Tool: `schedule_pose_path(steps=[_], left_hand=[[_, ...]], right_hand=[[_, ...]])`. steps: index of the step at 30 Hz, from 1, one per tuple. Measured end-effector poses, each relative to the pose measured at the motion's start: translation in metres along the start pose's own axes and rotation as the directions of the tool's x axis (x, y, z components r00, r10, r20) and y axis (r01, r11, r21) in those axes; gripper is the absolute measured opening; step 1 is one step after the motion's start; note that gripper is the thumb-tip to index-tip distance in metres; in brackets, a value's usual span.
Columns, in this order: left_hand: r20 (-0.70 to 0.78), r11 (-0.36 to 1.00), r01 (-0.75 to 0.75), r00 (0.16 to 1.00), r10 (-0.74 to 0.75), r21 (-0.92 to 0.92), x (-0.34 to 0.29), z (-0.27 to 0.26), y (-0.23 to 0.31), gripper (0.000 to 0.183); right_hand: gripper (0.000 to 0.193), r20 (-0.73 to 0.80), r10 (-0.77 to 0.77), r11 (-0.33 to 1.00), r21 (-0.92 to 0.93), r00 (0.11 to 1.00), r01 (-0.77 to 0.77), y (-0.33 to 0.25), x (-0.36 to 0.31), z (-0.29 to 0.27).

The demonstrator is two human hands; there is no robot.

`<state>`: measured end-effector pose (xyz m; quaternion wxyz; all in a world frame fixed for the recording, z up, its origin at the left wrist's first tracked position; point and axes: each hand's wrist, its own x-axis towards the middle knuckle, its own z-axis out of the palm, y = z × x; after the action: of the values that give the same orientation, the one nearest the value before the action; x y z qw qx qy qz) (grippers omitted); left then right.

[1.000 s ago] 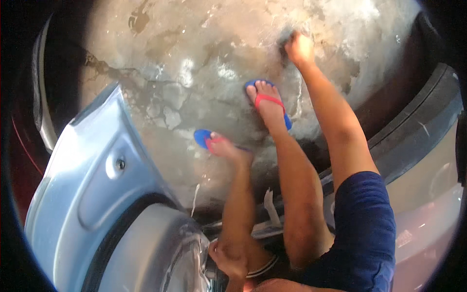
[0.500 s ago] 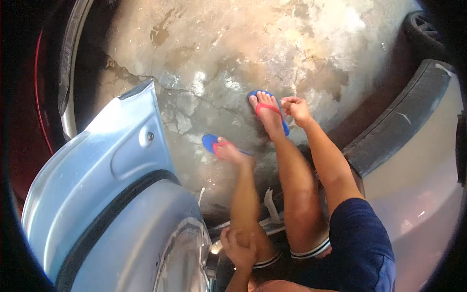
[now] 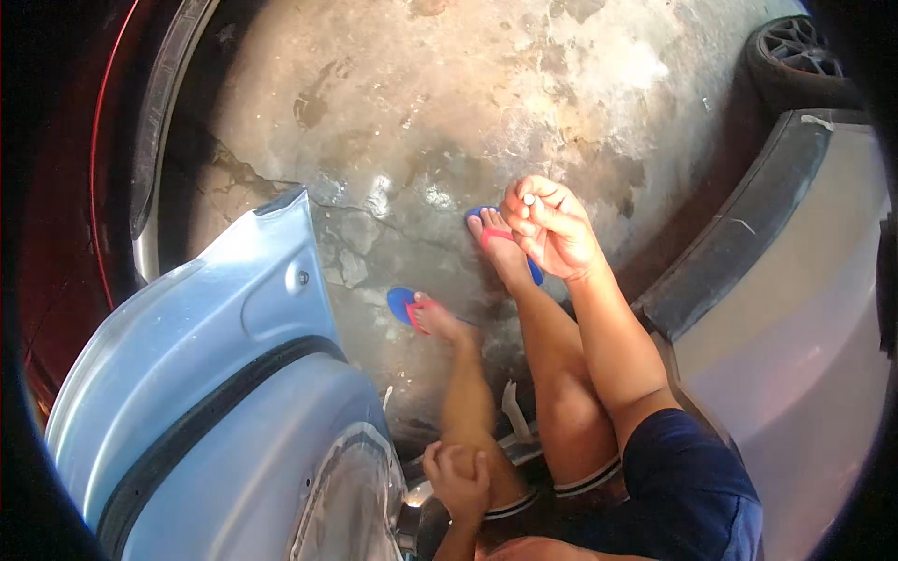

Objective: The person assembles components on a car door panel by hand, inserting small white clips into a black triangular plastic piece and then fitting the piece onto the interior door frame.

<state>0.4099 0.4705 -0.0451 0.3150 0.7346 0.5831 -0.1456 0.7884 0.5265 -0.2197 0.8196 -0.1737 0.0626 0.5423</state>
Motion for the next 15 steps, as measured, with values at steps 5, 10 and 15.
schedule_pose_path(steps=[5, 10, 15], left_hand=[[0.007, 1.0, 0.019, 1.0, -0.019, -0.022, 0.001, -0.001, 0.001, 0.04], [0.016, 0.999, 0.041, 0.999, -0.041, 0.004, 0.002, -0.003, -0.004, 0.04], [0.006, 0.998, 0.063, 0.998, -0.064, 0.015, -0.001, -0.002, -0.006, 0.038]], right_hand=[[0.014, 0.076, -0.001, 1.0, -0.027, 0.997, 0.003, -0.003, -0.001, 0.019], [0.015, 0.037, -0.038, 0.997, -0.062, 0.999, 0.04, 0.003, 0.007, 0.02], [0.015, -0.287, -0.175, 0.789, -0.613, 0.942, -0.04, 0.018, 0.041, -0.067]])
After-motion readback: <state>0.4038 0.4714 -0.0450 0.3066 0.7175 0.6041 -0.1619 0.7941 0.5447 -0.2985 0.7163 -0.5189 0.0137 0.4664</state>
